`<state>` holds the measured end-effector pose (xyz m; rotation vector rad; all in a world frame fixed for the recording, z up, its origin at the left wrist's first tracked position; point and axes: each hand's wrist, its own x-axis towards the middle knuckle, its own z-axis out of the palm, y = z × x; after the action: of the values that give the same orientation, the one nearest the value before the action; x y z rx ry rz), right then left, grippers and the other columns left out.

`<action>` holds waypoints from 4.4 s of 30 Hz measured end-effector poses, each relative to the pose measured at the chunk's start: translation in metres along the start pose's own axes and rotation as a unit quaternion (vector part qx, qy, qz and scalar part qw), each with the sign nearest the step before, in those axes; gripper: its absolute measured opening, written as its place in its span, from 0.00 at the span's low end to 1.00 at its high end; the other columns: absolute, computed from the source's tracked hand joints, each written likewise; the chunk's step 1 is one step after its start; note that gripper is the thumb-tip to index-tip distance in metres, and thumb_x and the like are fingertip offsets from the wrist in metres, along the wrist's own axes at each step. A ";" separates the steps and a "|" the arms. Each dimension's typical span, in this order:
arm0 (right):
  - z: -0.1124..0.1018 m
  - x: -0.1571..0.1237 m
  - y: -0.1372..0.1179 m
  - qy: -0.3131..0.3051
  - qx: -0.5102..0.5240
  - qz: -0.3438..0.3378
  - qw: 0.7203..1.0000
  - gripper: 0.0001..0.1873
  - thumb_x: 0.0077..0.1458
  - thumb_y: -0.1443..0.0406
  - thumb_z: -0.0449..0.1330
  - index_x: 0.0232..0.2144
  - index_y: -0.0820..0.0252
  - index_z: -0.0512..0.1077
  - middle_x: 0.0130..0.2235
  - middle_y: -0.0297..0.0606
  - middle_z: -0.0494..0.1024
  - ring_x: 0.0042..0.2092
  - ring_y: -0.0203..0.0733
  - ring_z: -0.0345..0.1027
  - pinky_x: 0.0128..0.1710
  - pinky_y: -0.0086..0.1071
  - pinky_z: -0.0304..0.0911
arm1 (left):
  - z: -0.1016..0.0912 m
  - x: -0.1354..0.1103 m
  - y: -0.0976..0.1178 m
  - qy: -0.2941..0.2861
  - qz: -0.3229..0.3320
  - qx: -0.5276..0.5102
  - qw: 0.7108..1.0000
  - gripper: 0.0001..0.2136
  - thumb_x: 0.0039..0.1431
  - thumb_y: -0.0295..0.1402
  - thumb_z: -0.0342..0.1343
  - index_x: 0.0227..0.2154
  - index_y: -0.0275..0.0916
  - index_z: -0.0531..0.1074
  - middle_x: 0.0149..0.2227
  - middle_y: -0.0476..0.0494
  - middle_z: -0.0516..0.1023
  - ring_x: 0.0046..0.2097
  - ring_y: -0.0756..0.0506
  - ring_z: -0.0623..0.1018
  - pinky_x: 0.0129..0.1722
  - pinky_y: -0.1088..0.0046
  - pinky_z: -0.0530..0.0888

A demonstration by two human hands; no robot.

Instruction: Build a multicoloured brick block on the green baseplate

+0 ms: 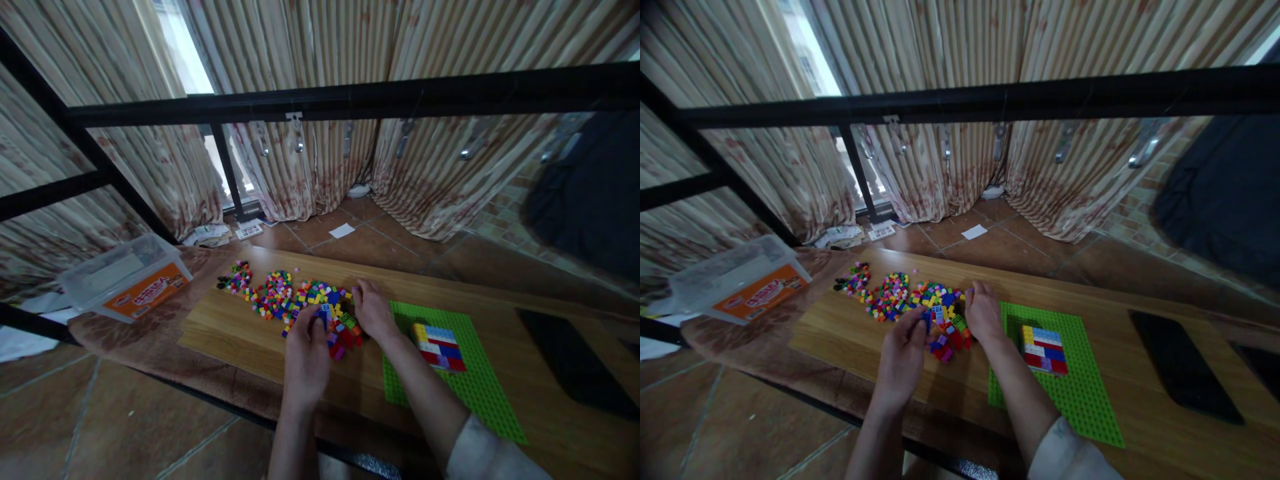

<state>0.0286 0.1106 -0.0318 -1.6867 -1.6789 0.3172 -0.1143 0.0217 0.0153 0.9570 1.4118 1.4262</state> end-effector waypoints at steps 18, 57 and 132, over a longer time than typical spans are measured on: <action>-0.073 -0.081 -0.021 -0.098 0.381 0.142 0.908 0.23 0.59 0.48 0.52 0.42 0.56 0.77 0.40 0.39 0.82 0.40 0.44 0.74 0.41 0.35 0.67 | 0.047 -0.022 0.007 -0.121 -0.082 -0.101 0.984 0.12 0.52 0.37 0.61 0.37 0.36 0.75 0.32 0.45 0.78 0.26 0.52 0.74 0.24 0.79 0.69; -0.129 -0.055 0.077 -0.062 0.145 0.018 0.987 0.12 0.54 0.68 0.56 0.36 0.53 0.79 0.40 0.37 0.79 0.44 0.43 0.70 0.48 0.40 0.63 | 0.134 -0.025 -0.041 -0.186 -0.045 0.013 0.981 0.12 0.57 0.35 0.56 0.40 0.36 0.78 0.37 0.43 0.82 0.38 0.46 0.79 0.40 0.72 0.74; -0.150 -0.066 0.098 -0.051 0.131 0.150 0.979 0.22 0.54 0.48 0.55 0.41 0.53 0.79 0.42 0.39 0.83 0.41 0.49 0.77 0.43 0.41 0.71 | 0.044 0.045 -0.022 -0.020 0.136 0.519 0.844 0.17 0.55 0.25 0.52 0.48 0.37 0.75 0.47 0.38 0.78 0.49 0.42 0.76 0.50 0.67 0.70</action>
<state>0.1903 0.0127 -0.0082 -1.7416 -1.3782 0.7472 -0.0847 0.0774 -0.0065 1.8977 2.1120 0.7128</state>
